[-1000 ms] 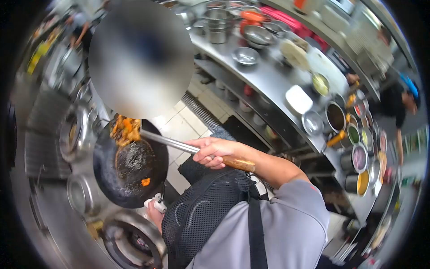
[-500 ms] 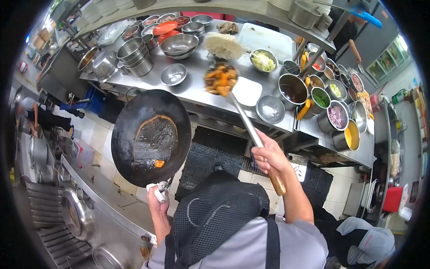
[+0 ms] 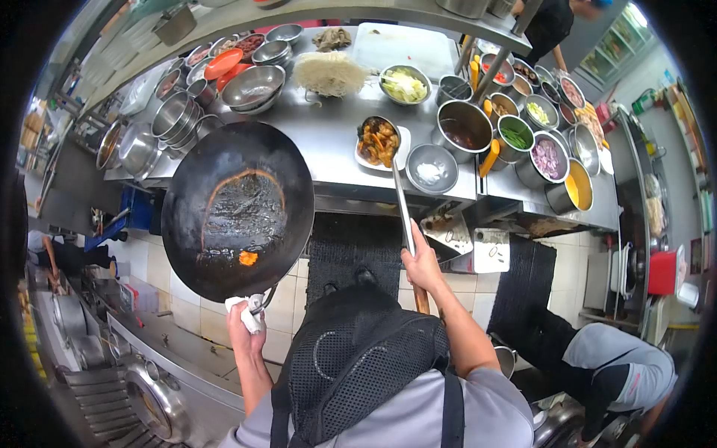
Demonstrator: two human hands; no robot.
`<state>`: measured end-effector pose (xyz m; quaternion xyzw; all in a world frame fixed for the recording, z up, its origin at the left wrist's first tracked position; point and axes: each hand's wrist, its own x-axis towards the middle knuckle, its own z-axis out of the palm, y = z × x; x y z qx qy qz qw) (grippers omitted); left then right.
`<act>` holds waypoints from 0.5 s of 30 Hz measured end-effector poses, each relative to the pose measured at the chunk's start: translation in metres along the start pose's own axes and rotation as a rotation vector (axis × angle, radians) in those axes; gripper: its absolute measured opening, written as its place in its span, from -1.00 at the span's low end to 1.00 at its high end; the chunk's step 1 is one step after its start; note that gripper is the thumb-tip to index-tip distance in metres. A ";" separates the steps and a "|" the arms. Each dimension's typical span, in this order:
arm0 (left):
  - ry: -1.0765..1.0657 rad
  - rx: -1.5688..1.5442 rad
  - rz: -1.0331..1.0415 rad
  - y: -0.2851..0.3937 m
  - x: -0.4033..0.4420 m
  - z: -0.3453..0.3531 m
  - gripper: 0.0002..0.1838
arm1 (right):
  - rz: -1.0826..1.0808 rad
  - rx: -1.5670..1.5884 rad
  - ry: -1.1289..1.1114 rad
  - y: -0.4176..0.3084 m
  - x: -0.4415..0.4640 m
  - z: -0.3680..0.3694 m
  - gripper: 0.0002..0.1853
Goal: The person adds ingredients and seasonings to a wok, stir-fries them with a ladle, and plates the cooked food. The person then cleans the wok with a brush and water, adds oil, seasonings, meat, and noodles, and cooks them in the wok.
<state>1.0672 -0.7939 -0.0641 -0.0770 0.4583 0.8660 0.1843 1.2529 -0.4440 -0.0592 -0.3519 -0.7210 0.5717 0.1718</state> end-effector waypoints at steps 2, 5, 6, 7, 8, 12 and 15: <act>-0.045 0.001 -0.004 0.007 0.012 -0.005 -0.91 | -0.024 -0.068 0.037 0.008 0.010 0.009 -0.18; -0.037 0.010 -0.023 0.018 0.031 -0.001 -0.93 | -0.128 -0.282 0.142 0.026 0.032 0.015 -0.16; -0.043 0.018 -0.031 0.020 0.037 -0.001 -0.95 | -0.154 -0.392 0.208 0.028 0.037 0.017 -0.15; -0.045 0.023 -0.038 0.022 0.043 -0.001 -0.95 | -0.175 -0.503 0.270 0.032 0.039 0.019 -0.13; -0.061 0.035 -0.031 0.024 0.048 0.002 -0.95 | -0.125 -0.516 0.256 0.025 0.041 0.017 -0.11; -0.106 0.072 -0.027 0.031 0.081 0.008 -0.96 | -0.140 -0.732 0.335 0.027 0.064 0.031 -0.09; -0.153 0.085 -0.033 0.034 0.095 0.018 -0.91 | -0.185 -0.668 0.385 0.023 0.072 0.031 -0.12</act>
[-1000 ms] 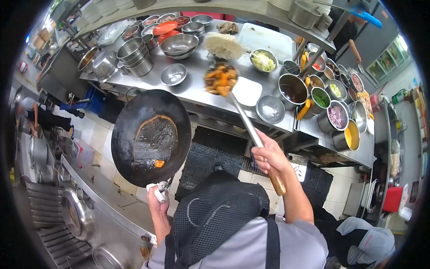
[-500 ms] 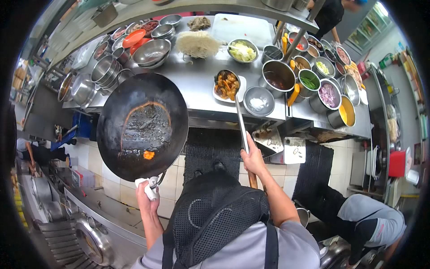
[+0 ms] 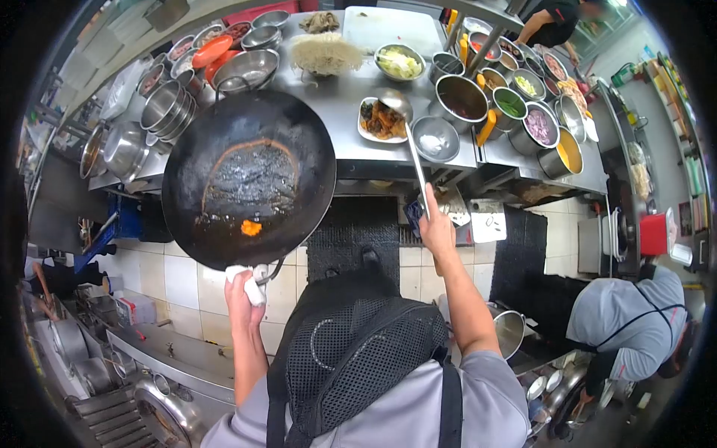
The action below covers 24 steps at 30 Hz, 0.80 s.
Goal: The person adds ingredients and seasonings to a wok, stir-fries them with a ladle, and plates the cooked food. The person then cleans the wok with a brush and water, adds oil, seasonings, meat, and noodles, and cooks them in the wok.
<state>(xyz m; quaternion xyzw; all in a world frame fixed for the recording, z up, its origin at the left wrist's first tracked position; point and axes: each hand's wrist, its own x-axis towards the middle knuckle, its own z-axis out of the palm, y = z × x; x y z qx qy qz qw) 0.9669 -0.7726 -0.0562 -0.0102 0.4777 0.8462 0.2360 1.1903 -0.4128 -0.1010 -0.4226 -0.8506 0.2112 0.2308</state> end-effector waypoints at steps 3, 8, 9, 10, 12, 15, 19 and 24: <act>-0.044 -0.003 -0.016 -0.003 0.020 0.008 -0.83 | 0.027 0.083 0.006 -0.016 0.012 -0.011 -0.16; -0.072 -0.031 0.019 -0.017 0.045 0.022 -0.80 | -0.013 0.230 0.070 -0.021 0.010 -0.010 -0.22; -0.073 -0.021 0.024 -0.019 0.049 0.024 -0.80 | -0.025 0.280 0.060 -0.028 0.006 -0.015 -0.23; -0.074 -0.011 0.033 -0.020 0.053 0.027 -0.79 | -0.041 0.333 0.052 -0.034 0.003 -0.021 -0.24; -0.074 -0.015 0.040 -0.024 0.054 0.029 -0.78 | -0.021 0.324 0.022 -0.039 -0.009 -0.031 -0.27; -0.083 -0.058 0.062 -0.034 0.047 0.039 -0.75 | -0.151 0.366 0.052 -0.040 -0.029 -0.038 -0.30; -0.011 -0.013 0.118 -0.052 0.046 0.048 -0.71 | -0.299 0.334 -0.060 -0.061 -0.037 -0.066 -0.29; -0.005 -0.092 0.162 -0.048 0.029 0.076 -0.71 | -0.698 0.096 -0.221 -0.097 0.001 -0.068 -0.28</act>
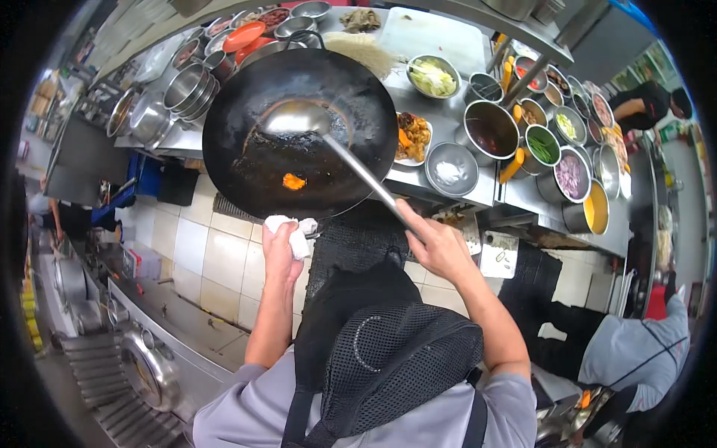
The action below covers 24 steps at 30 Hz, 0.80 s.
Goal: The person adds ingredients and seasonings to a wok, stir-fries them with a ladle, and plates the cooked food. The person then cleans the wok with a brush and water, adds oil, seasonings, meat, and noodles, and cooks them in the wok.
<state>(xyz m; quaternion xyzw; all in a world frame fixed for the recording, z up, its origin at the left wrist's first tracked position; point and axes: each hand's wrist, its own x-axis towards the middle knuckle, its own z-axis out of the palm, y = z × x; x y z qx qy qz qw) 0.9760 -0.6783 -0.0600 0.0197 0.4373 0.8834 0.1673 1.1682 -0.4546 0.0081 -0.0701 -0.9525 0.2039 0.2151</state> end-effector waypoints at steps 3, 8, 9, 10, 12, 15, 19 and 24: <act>0.028 -0.015 -0.012 -0.002 -0.002 0.023 -0.72 | -0.153 -0.300 -0.202 0.022 0.026 -0.023 -0.28; 0.092 -0.024 0.040 -0.013 -0.005 0.065 -0.74 | -0.289 -0.675 -0.265 0.100 0.024 -0.099 -0.22; 0.081 -0.041 0.055 -0.015 -0.004 0.070 -0.74 | -0.311 -0.723 -0.237 0.111 0.026 -0.121 -0.22; 0.082 -0.035 0.055 -0.017 -0.004 0.073 -0.74 | -0.326 -0.768 -0.209 0.121 0.023 -0.138 -0.22; 0.172 -0.022 0.104 -0.022 -0.006 0.086 -0.74 | -0.294 -0.841 -0.190 0.143 0.019 -0.167 -0.16; 0.238 0.027 0.118 -0.023 -0.010 0.100 -0.69 | -0.237 -0.906 -0.164 0.157 0.008 -0.202 -0.15; 0.272 0.065 0.186 -0.029 -0.005 0.103 -0.66 | -0.116 -0.863 -0.199 0.171 -0.002 -0.226 -0.14; 0.291 0.084 0.213 -0.030 -0.001 0.094 -0.65 | 0.021 -0.572 -0.193 0.188 -0.017 -0.206 -0.19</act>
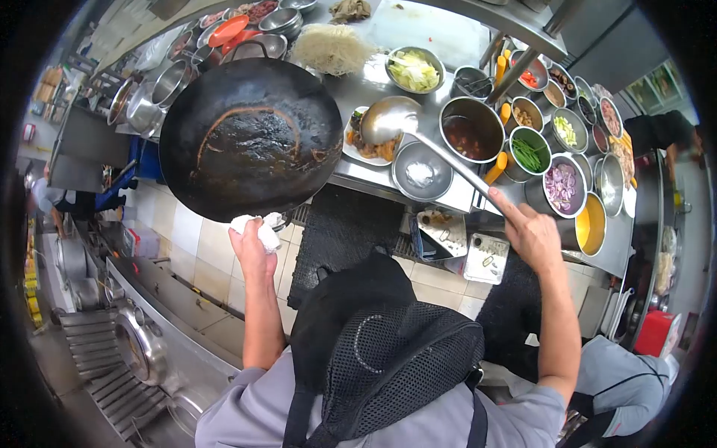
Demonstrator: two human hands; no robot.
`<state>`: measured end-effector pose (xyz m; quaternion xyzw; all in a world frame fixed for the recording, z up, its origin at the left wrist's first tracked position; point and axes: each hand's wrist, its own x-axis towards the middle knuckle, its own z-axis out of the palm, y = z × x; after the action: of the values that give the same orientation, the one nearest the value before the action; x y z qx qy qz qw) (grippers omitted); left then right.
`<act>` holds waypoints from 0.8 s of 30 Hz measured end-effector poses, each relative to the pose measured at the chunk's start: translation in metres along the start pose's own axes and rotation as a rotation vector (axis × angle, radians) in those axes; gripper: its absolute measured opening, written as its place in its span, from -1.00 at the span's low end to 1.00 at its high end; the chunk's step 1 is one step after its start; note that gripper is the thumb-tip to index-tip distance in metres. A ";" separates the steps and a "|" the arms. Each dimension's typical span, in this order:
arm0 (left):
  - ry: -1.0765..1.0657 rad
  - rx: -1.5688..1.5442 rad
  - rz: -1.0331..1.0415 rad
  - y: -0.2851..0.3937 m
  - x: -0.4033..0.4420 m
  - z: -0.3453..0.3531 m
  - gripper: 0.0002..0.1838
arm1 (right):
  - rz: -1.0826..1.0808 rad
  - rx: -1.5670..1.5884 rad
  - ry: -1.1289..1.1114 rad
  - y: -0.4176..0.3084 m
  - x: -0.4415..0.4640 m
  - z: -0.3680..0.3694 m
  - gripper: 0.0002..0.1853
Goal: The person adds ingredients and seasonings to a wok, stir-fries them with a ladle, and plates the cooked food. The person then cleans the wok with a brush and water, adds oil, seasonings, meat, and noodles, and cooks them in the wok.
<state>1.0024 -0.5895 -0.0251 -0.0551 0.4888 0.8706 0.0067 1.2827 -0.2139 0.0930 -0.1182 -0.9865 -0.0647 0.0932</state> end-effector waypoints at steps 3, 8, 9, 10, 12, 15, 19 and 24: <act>0.049 0.028 -0.077 0.005 -0.002 -0.002 -0.65 | 0.165 0.490 -0.030 -0.018 -0.006 0.016 -0.28; 0.007 -0.015 -0.106 0.008 -0.002 -0.014 -0.76 | 0.534 1.429 -0.171 -0.071 -0.020 0.025 -0.32; 0.009 -0.023 -0.117 0.014 -0.003 -0.015 -0.79 | 0.533 1.464 -0.152 -0.081 -0.023 0.028 -0.32; 0.000 -0.030 -0.123 0.016 -0.004 -0.017 -0.79 | 0.538 1.499 -0.134 -0.091 -0.024 0.026 -0.32; -0.016 -0.042 -0.157 0.021 -0.003 -0.022 -0.79 | 0.564 1.515 -0.118 -0.106 -0.031 0.024 -0.32; -0.033 -0.042 -0.165 0.028 -0.001 -0.024 -0.81 | 0.581 1.479 -0.095 -0.120 -0.036 0.020 -0.32; -0.089 -0.035 -0.208 0.034 0.007 -0.036 -0.85 | 0.575 1.461 -0.071 -0.140 -0.040 0.009 -0.32; -0.068 -0.158 -0.352 0.046 0.009 -0.068 -0.92 | 0.264 1.068 -0.105 -0.160 -0.015 0.012 -0.27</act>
<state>0.9964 -0.6721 -0.0219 -0.1106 0.4012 0.8930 0.1713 1.2553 -0.3700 0.0613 -0.1801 -0.8624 0.4628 0.0984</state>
